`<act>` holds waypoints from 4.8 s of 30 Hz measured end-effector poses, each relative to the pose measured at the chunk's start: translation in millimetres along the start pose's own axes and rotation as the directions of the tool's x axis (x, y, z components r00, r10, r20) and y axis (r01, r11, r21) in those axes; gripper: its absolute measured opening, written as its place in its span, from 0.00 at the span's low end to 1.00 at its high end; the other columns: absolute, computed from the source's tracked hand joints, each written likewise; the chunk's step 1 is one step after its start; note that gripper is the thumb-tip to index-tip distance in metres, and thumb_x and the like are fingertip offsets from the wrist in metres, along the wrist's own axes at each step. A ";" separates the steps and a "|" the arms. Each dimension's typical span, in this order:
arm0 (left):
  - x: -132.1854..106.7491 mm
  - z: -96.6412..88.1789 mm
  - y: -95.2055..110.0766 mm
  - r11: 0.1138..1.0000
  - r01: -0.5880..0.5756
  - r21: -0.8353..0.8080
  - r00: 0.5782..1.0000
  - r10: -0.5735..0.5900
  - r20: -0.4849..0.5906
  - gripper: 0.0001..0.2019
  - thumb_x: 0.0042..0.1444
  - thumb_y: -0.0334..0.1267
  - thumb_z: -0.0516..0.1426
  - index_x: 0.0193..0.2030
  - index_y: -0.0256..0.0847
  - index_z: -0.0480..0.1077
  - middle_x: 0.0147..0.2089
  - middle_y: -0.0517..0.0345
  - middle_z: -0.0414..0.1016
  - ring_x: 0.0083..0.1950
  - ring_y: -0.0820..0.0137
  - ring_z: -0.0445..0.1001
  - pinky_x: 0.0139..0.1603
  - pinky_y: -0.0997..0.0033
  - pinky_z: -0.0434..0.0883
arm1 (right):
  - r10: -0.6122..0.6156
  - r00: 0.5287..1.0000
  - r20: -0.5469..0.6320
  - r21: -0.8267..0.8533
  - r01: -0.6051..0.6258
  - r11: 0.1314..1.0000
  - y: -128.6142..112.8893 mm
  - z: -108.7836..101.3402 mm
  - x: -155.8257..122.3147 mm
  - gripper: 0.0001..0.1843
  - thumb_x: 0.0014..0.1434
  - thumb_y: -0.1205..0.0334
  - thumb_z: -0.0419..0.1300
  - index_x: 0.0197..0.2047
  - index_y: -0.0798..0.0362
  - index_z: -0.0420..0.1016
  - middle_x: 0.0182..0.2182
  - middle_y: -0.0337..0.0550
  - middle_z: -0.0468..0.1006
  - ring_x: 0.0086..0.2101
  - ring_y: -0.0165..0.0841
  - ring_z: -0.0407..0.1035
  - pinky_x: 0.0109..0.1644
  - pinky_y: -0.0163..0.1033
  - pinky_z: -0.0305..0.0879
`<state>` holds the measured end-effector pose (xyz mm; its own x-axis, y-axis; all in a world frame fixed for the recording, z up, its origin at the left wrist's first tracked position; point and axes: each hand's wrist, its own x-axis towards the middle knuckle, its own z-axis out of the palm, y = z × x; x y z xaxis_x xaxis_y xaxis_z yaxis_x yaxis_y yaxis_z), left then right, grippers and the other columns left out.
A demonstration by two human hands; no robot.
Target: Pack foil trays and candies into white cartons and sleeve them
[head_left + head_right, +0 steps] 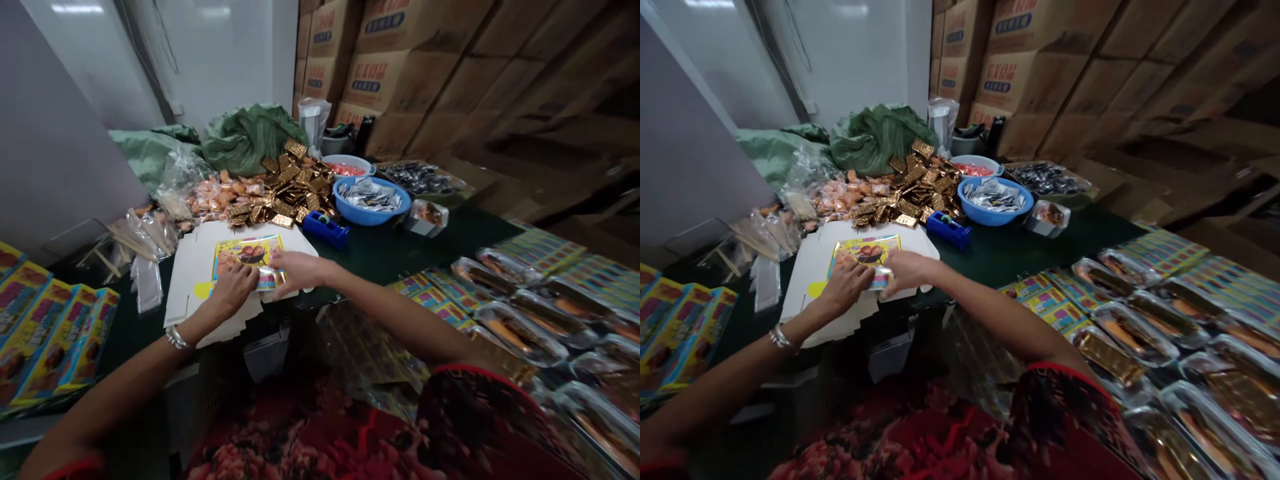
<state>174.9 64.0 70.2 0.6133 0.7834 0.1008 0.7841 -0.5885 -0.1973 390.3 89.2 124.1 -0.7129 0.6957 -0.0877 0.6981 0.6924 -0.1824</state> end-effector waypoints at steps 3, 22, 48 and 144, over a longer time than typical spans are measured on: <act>-12.1 10.7 -6.4 1.000 0.005 0.001 0.998 -0.005 -0.070 0.19 0.63 0.28 0.50 0.60 0.36 0.68 0.58 0.41 0.73 0.59 0.53 0.68 0.57 0.52 0.68 | 0.018 0.999 -0.045 -0.113 -0.023 0.993 -11.3 20.4 -6.9 0.31 0.52 0.45 0.70 0.52 0.58 0.74 0.55 0.59 0.71 0.56 0.51 0.65 0.50 0.47 0.69; 9.2 -61.9 -120.5 0.745 0.427 -0.513 0.903 -0.325 0.280 0.14 0.57 0.38 0.56 0.47 0.40 0.77 0.30 0.57 0.78 0.29 0.68 0.73 0.29 0.72 0.67 | -0.049 0.968 -0.248 -0.041 0.040 0.998 4.8 -69.2 41.4 0.26 0.53 0.62 0.70 0.54 0.56 0.71 0.46 0.50 0.76 0.46 0.41 0.69 0.48 0.42 0.66; -1.5 -34.1 -115.9 0.910 -0.051 -0.411 0.997 0.020 -0.079 0.31 0.62 0.38 0.54 0.71 0.40 0.52 0.71 0.43 0.60 0.71 0.59 0.58 0.69 0.53 0.60 | -0.026 0.972 -0.234 -0.302 -0.047 0.952 -18.8 -29.4 54.9 0.13 0.67 0.62 0.56 0.51 0.59 0.74 0.46 0.56 0.77 0.46 0.47 0.70 0.47 0.47 0.58; 40.7 -39.2 -62.1 0.970 0.023 -0.241 0.995 0.002 0.103 0.31 0.66 0.40 0.47 0.75 0.47 0.45 0.69 0.43 0.63 0.61 0.53 0.71 0.55 0.53 0.71 | 0.446 0.680 -0.582 0.813 0.472 0.341 53.5 61.4 25.1 0.23 0.67 0.42 0.50 0.51 0.45 0.77 0.60 0.47 0.73 0.63 0.43 0.63 0.68 0.53 0.57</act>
<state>155.0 124.5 124.8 0.6021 0.7984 -0.0009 0.7976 -0.6015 0.0454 405.7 131.9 52.1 -0.1351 0.8929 0.4294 -0.1521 0.4096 -0.8995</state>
